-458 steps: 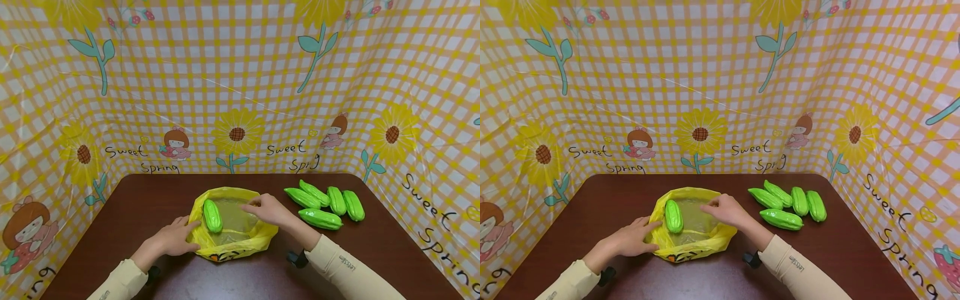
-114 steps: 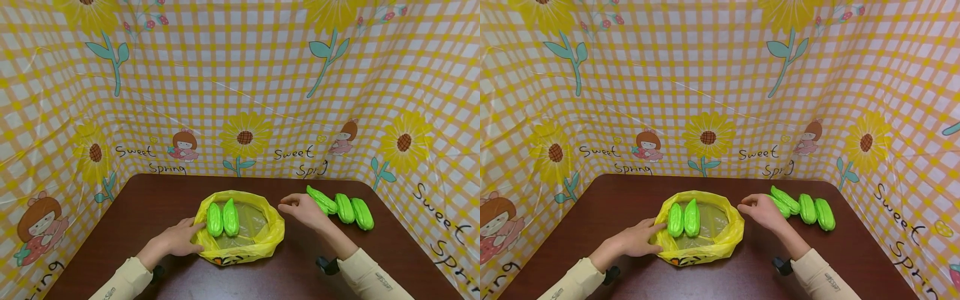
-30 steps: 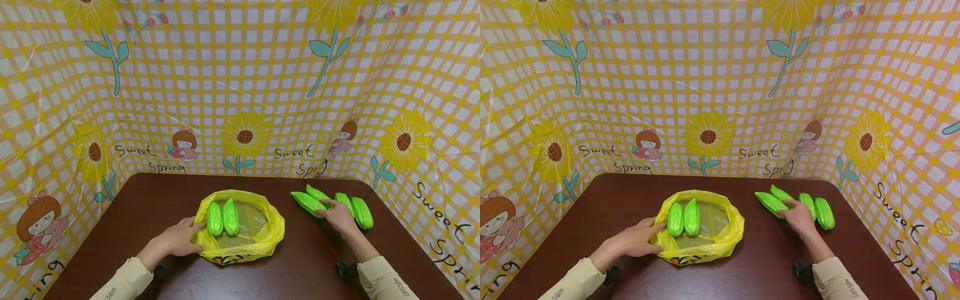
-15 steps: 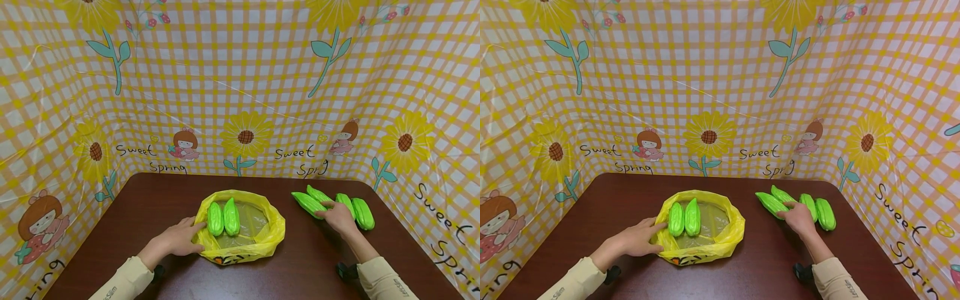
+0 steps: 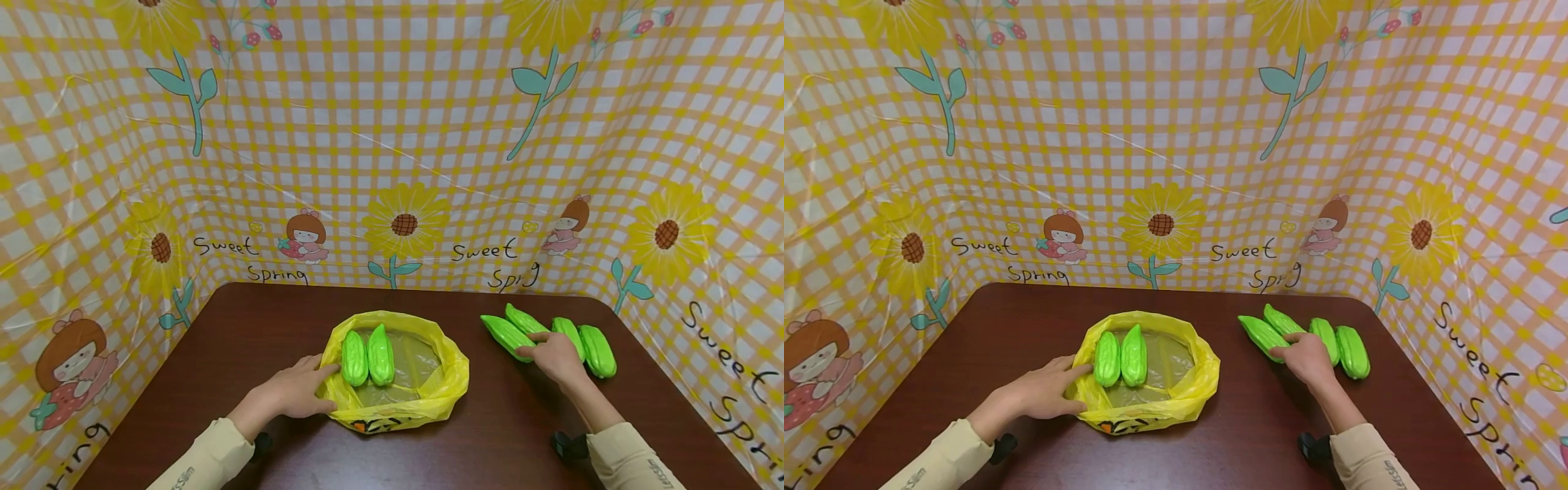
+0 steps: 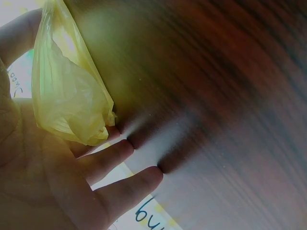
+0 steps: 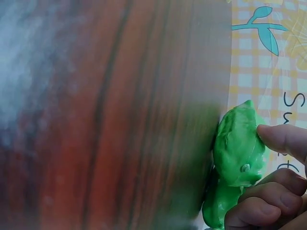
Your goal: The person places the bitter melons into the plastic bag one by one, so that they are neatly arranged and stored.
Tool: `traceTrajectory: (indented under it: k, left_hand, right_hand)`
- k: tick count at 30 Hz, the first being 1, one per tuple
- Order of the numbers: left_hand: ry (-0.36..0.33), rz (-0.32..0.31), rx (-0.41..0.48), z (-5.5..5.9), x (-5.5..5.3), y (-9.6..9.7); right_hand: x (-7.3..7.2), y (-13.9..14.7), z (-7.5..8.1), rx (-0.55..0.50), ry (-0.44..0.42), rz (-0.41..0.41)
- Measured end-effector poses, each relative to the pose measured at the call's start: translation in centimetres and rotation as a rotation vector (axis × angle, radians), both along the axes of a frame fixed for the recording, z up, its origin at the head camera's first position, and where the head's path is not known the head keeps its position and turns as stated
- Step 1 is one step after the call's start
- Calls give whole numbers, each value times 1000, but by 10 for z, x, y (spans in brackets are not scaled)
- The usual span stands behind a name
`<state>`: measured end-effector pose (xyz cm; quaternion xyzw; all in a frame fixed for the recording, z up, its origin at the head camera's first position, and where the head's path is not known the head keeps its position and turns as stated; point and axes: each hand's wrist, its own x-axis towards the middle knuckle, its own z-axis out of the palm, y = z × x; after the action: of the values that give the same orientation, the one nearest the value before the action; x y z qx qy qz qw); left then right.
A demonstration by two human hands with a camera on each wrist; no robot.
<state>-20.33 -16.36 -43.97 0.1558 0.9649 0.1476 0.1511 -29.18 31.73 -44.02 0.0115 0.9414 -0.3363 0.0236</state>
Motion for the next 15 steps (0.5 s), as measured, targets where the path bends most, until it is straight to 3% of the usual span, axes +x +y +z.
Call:
traceTrajectory:
  k: [15]
  left_hand:
    - [-5, 6, 0, 0, 0, 1]
  right_hand:
    - [2, 2, 4, 7, -21, 20]
